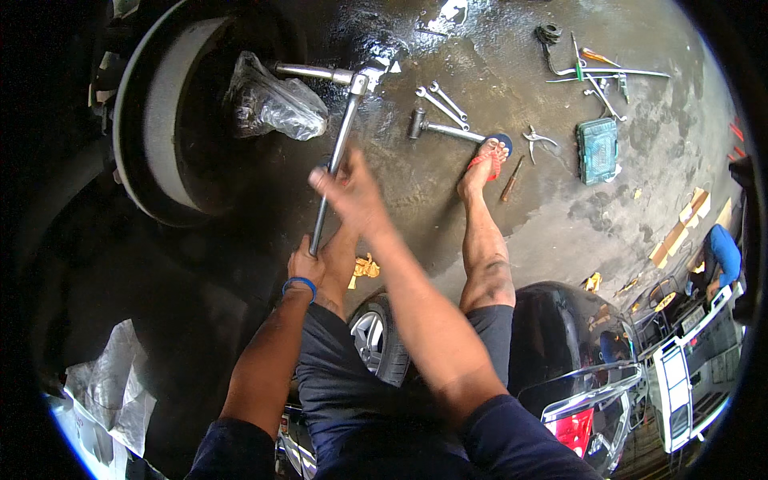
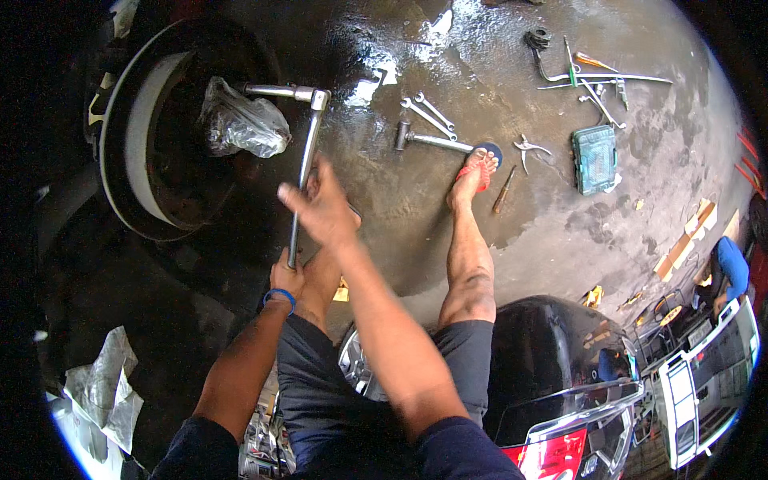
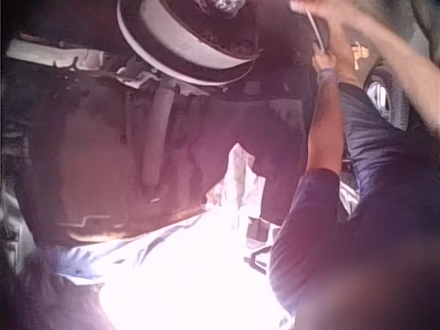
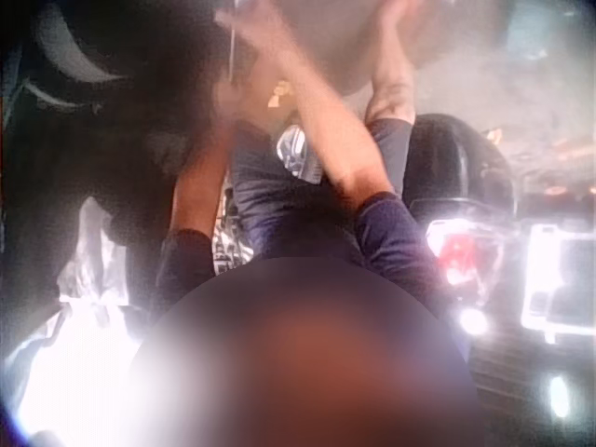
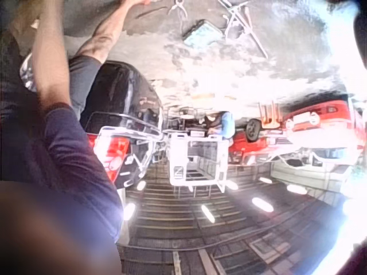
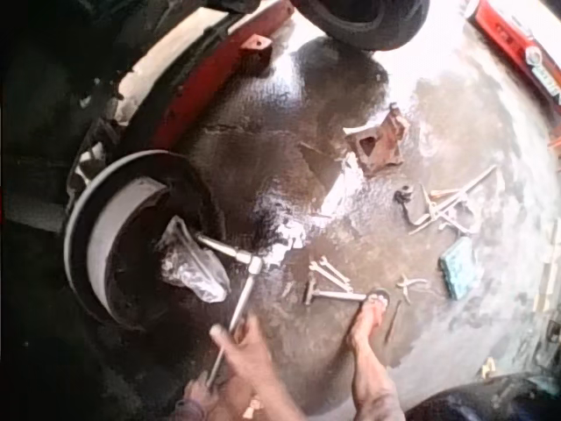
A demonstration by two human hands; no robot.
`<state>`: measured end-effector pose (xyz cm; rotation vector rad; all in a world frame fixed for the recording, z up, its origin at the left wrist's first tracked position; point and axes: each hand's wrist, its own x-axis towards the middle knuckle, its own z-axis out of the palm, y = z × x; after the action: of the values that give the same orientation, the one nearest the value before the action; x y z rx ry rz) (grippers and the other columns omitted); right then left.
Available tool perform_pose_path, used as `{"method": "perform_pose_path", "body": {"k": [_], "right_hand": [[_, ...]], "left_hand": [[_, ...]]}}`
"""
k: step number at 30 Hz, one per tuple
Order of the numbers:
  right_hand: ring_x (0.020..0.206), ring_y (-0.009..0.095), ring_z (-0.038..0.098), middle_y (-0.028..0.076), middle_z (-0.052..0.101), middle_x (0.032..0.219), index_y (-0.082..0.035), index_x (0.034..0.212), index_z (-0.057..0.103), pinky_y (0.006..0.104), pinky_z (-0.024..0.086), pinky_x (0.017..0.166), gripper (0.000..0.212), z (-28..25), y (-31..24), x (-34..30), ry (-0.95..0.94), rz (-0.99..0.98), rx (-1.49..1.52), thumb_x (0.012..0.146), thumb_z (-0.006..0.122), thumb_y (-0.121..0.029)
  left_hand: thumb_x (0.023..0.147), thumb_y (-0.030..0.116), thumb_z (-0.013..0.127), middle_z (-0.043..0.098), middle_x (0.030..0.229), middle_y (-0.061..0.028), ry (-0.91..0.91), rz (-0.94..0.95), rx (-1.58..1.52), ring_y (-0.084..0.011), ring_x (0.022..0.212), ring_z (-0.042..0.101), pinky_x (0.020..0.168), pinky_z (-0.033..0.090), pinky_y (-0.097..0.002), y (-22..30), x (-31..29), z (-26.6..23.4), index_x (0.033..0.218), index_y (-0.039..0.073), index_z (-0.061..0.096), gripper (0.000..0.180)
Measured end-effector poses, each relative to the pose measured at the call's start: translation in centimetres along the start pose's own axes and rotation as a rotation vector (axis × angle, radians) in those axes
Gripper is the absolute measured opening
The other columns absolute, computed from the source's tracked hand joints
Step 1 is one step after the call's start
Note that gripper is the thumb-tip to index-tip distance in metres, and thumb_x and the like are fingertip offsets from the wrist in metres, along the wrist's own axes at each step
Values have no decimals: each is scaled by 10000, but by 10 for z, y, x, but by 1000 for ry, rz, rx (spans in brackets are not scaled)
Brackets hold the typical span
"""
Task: The person removes a brake drum from a lifted vehicle, retrieves a long wrench from a tool cart, and uses it to loosen and remove bolts from the brake hub. The person then walks back to the vehicle and continues working on the brake assembly.
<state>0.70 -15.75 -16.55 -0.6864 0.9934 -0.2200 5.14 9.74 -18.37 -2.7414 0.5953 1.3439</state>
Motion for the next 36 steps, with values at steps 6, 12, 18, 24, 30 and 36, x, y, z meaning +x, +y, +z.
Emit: {"method": "perform_pose_path", "body": {"k": [6, 12, 18, 24, 30, 36], "right_hand": [[866, 178, 631, 159, 674, 999, -19, 1397, 471, 315, 501, 801, 634, -45, -80, 79, -15, -244, -276, 919, 693, -371], [864, 84, 560, 39, 642, 1023, -35, 1271, 592, 243, 464, 777, 388, -45, -74, 111, -107, -331, -376, 955, 674, -246], [938, 104, 596, 62, 651, 1128, -36, 1252, 584, 271, 485, 856, 350, -51, -68, 118, -191, -461, -366, 943, 678, -172], [872, 201, 662, 135, 698, 951, -62, 1173, 624, 345, 513, 794, 326, -47, -69, 124, -152, -565, -374, 896, 726, -200], [715, 117, 636, 59, 702, 828, -77, 1110, 691, 279, 519, 664, 338, -49, -69, 129, -201, -514, -367, 831, 798, -236], [747, 99, 624, 37, 692, 855, -44, 1103, 699, 251, 508, 685, 336, -69, -85, 112, -108, -495, -359, 826, 800, -207]], "left_hand": [[847, 190, 607, 671, 1002, -285, 36, -295, -92, -463, 990, 642, 825, 522, -508, 38, 48, 36, 1159, 125, 675, 326], [960, 449, 527, 518, 1417, -212, -216, -324, 203, -340, 1372, 425, 1149, 304, -352, 61, 164, 95, 1466, 68, 411, 644], [931, 562, 520, 341, 1554, -215, -122, -287, 10, -387, 1455, 273, 1177, 259, -388, 78, 211, 151, 1461, -25, 372, 805], [924, 553, 535, 381, 1514, -235, -246, 185, -543, -390, 1431, 306, 1162, 274, -401, 197, 263, 98, 1394, -10, 446, 738], [917, 544, 550, 422, 1473, -256, -301, 335, -554, -393, 1406, 339, 1148, 289, -414, 235, 270, 60, 1327, 5, 519, 677], [911, 534, 566, 463, 1433, -276, -185, 286, -342, -397, 1382, 372, 1134, 304, -426, 225, 231, 49, 1260, 21, 593, 622]]}}
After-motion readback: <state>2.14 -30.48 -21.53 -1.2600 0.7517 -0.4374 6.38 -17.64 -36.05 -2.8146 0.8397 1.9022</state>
